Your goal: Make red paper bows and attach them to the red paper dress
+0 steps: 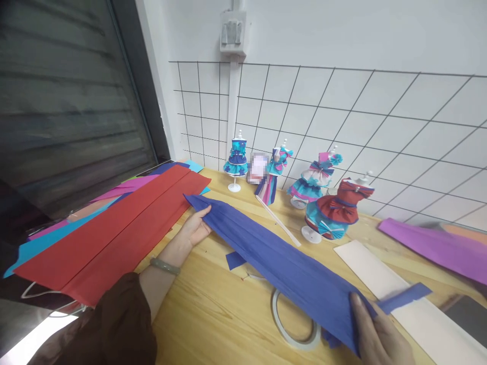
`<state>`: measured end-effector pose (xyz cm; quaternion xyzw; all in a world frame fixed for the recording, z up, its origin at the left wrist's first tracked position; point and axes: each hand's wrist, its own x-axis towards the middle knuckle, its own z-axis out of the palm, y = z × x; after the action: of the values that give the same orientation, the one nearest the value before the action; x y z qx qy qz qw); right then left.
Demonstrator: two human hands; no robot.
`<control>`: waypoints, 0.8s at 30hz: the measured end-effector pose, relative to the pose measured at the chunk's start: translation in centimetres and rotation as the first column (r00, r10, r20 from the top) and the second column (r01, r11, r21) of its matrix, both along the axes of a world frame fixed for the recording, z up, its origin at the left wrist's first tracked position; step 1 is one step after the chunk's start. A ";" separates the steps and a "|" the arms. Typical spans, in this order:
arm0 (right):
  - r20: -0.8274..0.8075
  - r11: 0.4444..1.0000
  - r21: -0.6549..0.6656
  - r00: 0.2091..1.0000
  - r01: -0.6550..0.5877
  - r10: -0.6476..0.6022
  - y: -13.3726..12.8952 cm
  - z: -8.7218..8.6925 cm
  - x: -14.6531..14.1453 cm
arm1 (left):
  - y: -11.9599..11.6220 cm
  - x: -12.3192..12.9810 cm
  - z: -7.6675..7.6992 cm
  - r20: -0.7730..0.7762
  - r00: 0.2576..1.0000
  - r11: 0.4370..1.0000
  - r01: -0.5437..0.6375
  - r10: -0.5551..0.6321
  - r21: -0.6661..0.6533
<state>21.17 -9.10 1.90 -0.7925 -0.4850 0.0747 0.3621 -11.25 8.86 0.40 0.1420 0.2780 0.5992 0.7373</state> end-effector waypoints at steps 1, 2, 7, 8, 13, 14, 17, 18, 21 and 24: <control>-0.029 0.999 -0.027 0.999 -0.023 0.022 0.1 0.1 -0.1 | 0.1 -0.2 0.0 0.005 1.000 1.000 -0.006 0.006 -0.002; -0.052 0.998 -0.046 0.998 -0.041 0.039 0.3 0.1 -0.2 | 0.2 -0.4 0.1 0.010 1.000 1.000 -0.013 0.013 -0.003; -0.077 0.998 -0.039 0.996 -0.045 0.042 1.6 0.2 -0.8 | 0.7 -1.5 0.4 0.037 0.997 0.998 -0.063 0.064 -0.014; -0.088 0.998 -0.035 0.995 -0.047 0.044 1.9 0.1 -0.9 | 0.8 -1.6 0.5 0.043 0.996 0.997 -0.075 0.076 -0.015; -0.106 0.997 -0.055 0.993 -0.051 0.045 3.2 -0.4 -0.6 | 0.9 -2.1 0.8 0.089 0.990 0.993 -0.114 0.113 0.006; -0.096 0.997 -0.060 0.995 -0.044 0.038 3.4 -0.4 -0.5 | 0.8 -2.1 0.9 0.107 0.988 0.994 -0.112 0.109 0.015; -0.128 0.996 -0.072 0.991 -0.049 0.039 3.7 -0.3 -0.7 | 0.8 -2.1 1.0 0.157 0.983 0.994 -0.101 0.093 0.042; -0.146 0.995 -0.088 0.989 -0.043 0.030 3.8 -0.2 -0.8 | 0.7 -2.1 1.0 0.165 0.982 0.993 -0.104 0.094 0.050; -0.156 0.991 -0.131 0.988 -0.008 -0.013 3.8 0.0 -1.1 | 0.6 -2.2 1.2 0.180 0.979 0.992 -0.109 0.096 0.066; -0.158 0.990 -0.144 0.987 0.006 -0.029 3.6 -0.1 -1.0 | 0.5 -2.2 1.3 0.197 0.976 0.991 -0.114 0.098 0.069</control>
<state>20.13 -5.46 1.82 -0.8121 -0.4410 0.1691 0.3427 -13.42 9.35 1.71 0.0977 0.1881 0.6593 0.7214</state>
